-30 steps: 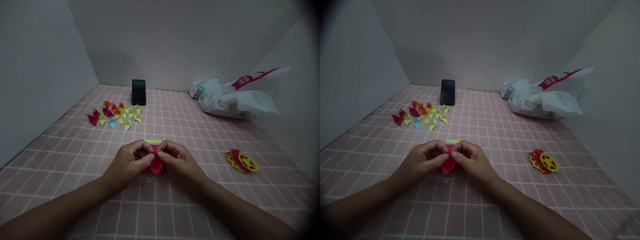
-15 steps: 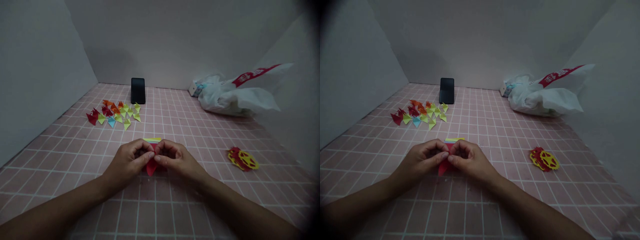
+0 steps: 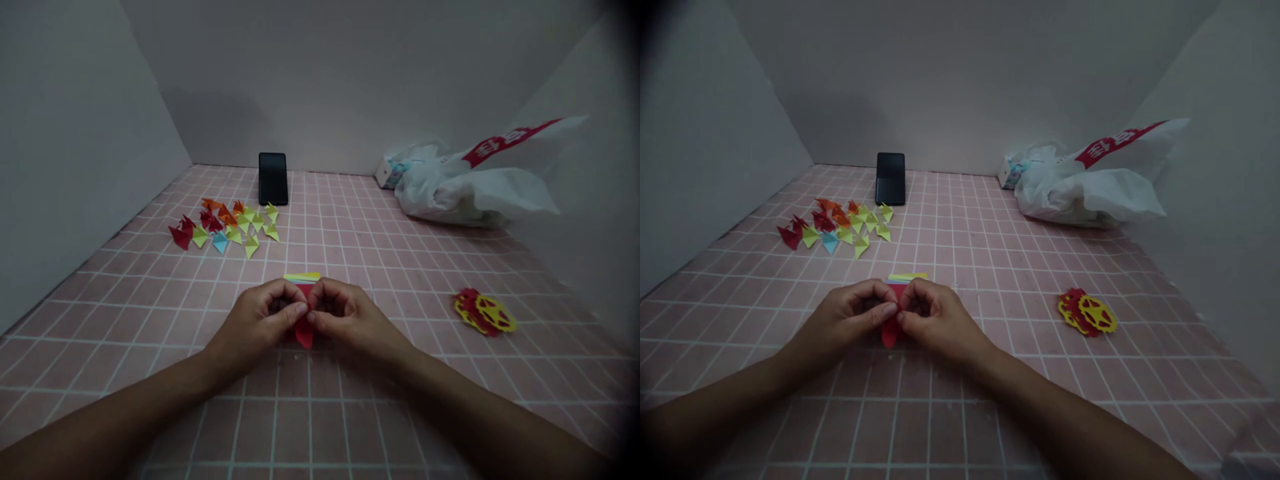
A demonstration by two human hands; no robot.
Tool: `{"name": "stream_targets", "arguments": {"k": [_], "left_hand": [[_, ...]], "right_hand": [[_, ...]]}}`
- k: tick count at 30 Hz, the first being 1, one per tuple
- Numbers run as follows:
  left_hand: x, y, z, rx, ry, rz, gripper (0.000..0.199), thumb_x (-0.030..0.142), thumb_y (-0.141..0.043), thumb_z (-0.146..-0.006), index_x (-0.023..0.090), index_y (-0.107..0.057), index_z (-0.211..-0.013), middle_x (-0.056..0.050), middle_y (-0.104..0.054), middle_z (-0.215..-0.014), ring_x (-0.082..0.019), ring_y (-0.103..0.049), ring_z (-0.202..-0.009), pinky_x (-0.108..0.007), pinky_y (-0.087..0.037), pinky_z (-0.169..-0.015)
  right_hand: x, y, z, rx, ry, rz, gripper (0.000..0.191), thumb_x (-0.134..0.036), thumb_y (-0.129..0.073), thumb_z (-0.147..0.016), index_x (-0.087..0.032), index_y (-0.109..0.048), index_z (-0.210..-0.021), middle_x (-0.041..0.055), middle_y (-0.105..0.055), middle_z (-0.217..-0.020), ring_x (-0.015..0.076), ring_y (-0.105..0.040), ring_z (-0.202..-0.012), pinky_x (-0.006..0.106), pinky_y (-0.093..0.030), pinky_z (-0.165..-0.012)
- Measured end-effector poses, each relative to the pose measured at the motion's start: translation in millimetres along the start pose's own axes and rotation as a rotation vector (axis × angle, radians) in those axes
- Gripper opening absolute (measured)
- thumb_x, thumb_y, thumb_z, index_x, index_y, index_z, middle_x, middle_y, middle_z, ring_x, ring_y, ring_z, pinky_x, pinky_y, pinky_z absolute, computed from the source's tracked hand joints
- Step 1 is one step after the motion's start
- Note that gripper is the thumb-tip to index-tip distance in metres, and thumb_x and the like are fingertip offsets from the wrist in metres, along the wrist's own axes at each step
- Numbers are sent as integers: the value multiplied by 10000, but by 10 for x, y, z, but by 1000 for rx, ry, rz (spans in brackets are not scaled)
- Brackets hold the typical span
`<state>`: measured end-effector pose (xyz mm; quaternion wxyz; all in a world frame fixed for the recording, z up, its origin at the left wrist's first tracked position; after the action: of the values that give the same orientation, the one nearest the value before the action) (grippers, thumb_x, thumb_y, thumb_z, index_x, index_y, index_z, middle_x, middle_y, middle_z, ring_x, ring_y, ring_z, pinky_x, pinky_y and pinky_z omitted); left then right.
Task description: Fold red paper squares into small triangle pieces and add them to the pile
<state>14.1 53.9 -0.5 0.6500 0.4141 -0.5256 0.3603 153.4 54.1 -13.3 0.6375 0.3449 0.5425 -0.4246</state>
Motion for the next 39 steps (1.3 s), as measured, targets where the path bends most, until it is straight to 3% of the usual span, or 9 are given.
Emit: {"name": "stream_targets", "arguments": {"k": [9, 25, 39], "left_hand": [[2, 38, 6, 39, -23, -9, 129, 286, -597, -867, 171, -616, -812, 16, -612, -745, -125, -554, -687, -237, -443, -635], [7, 42, -12, 46, -25, -22, 139, 298, -608, -862, 170, -632, -812, 8, -635, -753, -134, -578, -686, -244, -469, -638], [61, 51, 12, 74, -84, -108, 117, 264, -595, -871, 176, -636, -805, 0, -666, -785, -137, -593, -700, -240, -461, -631]], "right_hand": [[50, 4, 4, -25, -23, -196, 282, -421, -698, -818, -176, -569, -766, -3, -571, -704, 122, -488, -641, 259, -363, -606], [91, 3, -6, -44, -41, -313, 290, -405, -761, -801, -167, -599, -774, -10, -602, -712, 107, -523, -627, 248, -393, -612], [67, 9, 0, -23, -12, -175, 279, -411, -733, -807, -174, -587, -778, 8, -609, -742, 132, -533, -675, 270, -407, -642]]}}
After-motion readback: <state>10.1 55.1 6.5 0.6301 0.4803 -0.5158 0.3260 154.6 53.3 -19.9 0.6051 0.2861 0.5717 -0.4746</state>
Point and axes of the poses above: each hand's wrist, its own z-axis away from the middle knuckle, its own y-axis out of the back of the hand, x = y × z, the point moved 5 cm from there along -z, towards the middle knuckle
